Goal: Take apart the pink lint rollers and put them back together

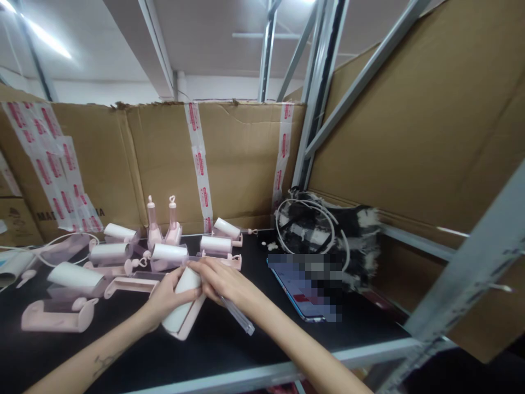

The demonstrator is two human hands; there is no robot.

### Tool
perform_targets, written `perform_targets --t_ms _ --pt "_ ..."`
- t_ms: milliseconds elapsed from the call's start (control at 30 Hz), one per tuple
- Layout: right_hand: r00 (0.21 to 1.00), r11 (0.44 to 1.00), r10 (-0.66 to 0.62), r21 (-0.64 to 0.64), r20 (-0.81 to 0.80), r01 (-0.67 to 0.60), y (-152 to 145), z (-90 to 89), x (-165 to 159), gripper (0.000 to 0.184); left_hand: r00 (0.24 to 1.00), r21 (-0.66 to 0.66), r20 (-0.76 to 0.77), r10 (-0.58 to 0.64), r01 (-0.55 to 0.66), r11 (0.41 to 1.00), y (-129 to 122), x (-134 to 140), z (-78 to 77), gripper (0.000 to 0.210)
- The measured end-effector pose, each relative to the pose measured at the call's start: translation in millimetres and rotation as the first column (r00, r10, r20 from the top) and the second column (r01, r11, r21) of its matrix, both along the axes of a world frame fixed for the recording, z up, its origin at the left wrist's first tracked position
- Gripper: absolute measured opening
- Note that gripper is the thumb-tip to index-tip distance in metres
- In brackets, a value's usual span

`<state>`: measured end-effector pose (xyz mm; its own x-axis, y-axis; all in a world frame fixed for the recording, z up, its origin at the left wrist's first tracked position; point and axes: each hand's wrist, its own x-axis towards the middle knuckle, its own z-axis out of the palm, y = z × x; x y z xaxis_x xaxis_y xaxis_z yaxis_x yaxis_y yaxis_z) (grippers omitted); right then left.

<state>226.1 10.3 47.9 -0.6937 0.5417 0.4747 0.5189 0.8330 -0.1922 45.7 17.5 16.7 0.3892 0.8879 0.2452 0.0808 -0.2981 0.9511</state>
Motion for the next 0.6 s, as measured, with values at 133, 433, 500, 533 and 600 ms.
perform_targets --t_ms 133,433,500,533,600 --pt "0.998 0.998 0.015 -0.057 -0.062 -0.019 6.6 -6.2 6.6 0.043 0.974 -0.183 0.221 0.056 -0.015 0.983 -5.2 0.4 2.5 0.046" --pt "0.927 0.969 -0.248 -0.057 -0.280 0.242 4.8 -21.3 26.8 0.032 0.957 -0.042 0.104 0.272 -0.269 0.962 14.9 -28.2 33.1 0.049" --pt "0.923 0.957 -0.290 -0.066 -0.252 0.282 -0.3 -31.1 29.7 0.034 0.936 0.098 -0.137 0.324 -0.313 0.945 17.9 -31.1 32.6 0.046" --pt "0.919 0.951 -0.309 -0.061 -0.243 0.304 -1.7 -35.5 30.5 0.035 0.900 0.191 -0.255 0.354 -0.312 0.931 18.3 -31.2 31.8 0.044" --pt "0.900 0.937 -0.349 -0.061 -0.262 0.345 -1.2 -39.6 30.8 0.036 0.788 0.373 -0.449 0.421 -0.263 0.890 17.7 -28.7 30.7 0.040"
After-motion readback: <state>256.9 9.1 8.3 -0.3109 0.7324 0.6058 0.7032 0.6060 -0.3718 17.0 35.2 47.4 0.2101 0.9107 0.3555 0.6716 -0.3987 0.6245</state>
